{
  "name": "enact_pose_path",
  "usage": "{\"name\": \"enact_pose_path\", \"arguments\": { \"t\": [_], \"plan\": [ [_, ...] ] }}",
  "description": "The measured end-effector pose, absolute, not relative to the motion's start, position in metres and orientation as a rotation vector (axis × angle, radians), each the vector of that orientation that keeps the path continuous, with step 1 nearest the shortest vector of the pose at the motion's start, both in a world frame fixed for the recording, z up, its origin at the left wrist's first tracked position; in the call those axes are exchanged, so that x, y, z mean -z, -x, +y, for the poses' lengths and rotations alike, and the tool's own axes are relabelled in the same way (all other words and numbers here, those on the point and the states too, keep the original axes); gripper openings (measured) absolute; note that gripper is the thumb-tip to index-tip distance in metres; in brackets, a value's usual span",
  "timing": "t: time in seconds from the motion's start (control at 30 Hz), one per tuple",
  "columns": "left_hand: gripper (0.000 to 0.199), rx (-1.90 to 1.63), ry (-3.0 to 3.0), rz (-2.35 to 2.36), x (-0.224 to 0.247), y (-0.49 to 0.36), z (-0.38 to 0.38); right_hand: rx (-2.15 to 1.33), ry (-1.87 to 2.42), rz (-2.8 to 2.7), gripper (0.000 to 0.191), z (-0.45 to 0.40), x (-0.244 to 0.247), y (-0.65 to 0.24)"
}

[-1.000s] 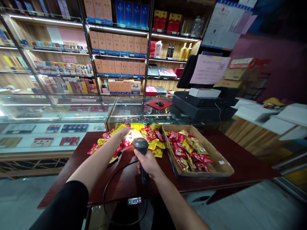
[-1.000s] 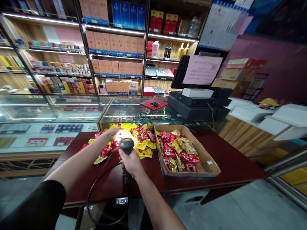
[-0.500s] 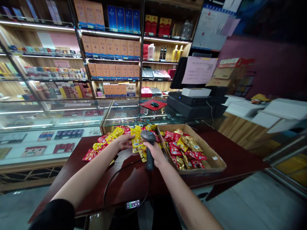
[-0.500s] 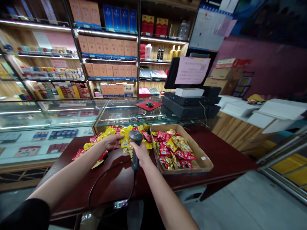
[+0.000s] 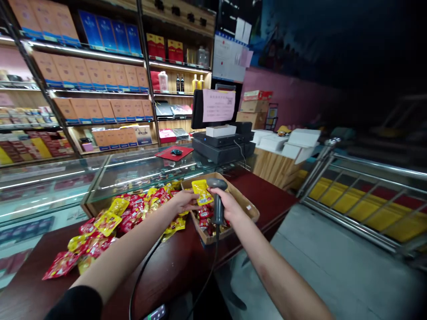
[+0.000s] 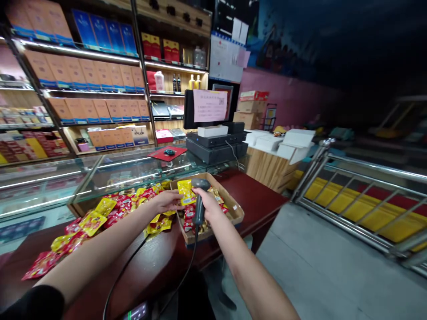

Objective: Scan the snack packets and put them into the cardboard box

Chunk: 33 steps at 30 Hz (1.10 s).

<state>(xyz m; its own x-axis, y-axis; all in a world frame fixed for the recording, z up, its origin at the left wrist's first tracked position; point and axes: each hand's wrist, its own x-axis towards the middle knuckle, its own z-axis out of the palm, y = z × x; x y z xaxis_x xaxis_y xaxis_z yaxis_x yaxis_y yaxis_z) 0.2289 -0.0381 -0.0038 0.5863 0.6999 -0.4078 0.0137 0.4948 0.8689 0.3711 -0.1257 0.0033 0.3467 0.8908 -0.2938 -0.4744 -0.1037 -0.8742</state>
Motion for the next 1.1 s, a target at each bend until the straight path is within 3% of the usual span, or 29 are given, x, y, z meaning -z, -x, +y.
{"name": "enact_pose_path", "arguments": {
  "t": [0.23, 0.5, 0.7, 0.8, 0.93, 1.1],
  "plan": [
    [0.033, -0.452, -1.119, 0.792, -0.012, -0.276, -0.027, -1.017, 1.173, -0.377, 0.022, -0.141, 0.002, -0.431],
    [0.035, -0.584, -1.198, 0.958, -0.015, -0.196, -0.005, -1.184, 1.066, -0.440, 0.018, -0.140, 0.004, -0.393],
    [0.026, -0.698, -1.727, 1.257, 0.033, -0.121, -0.016, -1.427, 0.923, -0.504, 0.020, -0.133, 0.006, -0.316],
    [0.032, -0.774, -1.958, 1.288, 0.066, -0.105, -0.036, -1.421, 0.964, -0.502, 0.022, -0.128, 0.022, -0.281],
    [0.041, -0.808, -2.026, 1.330, 0.095, -0.107, -0.061, -1.377, 1.055, -0.517, 0.026, -0.125, 0.056, -0.246],
    [0.027, -0.870, -2.015, 1.335, 0.112, -0.111, -0.069, -1.330, 1.169, -0.463, 0.031, -0.126, 0.088, -0.232]
  ]
}}
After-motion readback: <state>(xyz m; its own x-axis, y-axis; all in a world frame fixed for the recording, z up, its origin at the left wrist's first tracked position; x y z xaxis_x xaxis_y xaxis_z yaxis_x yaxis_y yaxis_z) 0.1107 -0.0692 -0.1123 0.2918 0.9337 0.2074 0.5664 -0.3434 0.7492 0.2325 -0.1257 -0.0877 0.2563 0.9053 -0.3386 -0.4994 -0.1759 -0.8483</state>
